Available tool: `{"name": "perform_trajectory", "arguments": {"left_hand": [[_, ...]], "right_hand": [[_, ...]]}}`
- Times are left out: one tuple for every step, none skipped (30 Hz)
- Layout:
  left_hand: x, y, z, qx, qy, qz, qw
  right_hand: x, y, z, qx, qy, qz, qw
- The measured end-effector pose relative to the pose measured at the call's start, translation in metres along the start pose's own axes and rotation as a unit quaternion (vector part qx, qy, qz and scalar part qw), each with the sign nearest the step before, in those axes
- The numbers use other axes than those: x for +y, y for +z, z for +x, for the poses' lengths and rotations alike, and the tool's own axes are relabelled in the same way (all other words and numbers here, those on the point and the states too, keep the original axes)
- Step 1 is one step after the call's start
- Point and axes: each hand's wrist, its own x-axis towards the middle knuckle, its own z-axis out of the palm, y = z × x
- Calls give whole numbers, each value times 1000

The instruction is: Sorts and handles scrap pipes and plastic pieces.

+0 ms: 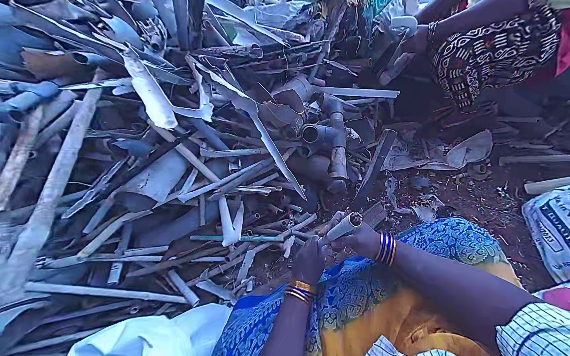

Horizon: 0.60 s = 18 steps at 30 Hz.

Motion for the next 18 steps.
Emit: {"name": "perform_trajectory", "arguments": {"left_hand": [[-3,-3,3,-8,-24,-2,1000],[-7,-7,6,-12,-43,-7,999],[-14,-10,9,-5,-51,-16,999],[-21,-13,11,2,-51,-35,998],[-29,-14,13,15,-35,-59,998],[-37,-13,15,36,-6,-92,995],[-44,-9,16,67,33,-129,989],[-48,-3,16,105,76,-168,977],[-50,3,17,134,115,-212,961],[-50,8,18,147,146,-258,944],[-50,13,19,138,169,-304,927],[-50,16,20,115,183,-341,915],[-50,19,21,82,187,-373,905],[-48,23,20,61,186,-400,896],[-46,27,19,60,180,-423,886],[-44,32,18,69,169,-443,878],[-42,36,17,80,162,-454,872],[-40,36,15,84,156,-456,872]], "right_hand": [[-3,0,3,10,4,-8,1000],[-6,0,6,25,8,-13,1000],[-10,-1,10,42,10,-14,999],[-14,-2,14,68,11,-23,997],[-19,-3,18,102,16,-44,994],[-21,-4,23,148,30,-77,985],[-21,-6,27,190,58,-134,971],[-18,-9,30,208,99,-208,951],[-15,-12,32,201,151,-280,926],[-10,-12,33,174,205,-335,903],[-3,-12,33,137,248,-371,885],[7,-11,32,93,280,-395,870],[17,-10,30,46,304,-416,856],[20,-5,28,-5,323,-438,839],[18,3,25,-61,335,-466,817],[16,9,23,-110,337,-495,793],[16,14,22,-144,334,-522,772],[15,17,22,-167,330,-536,759]]}}
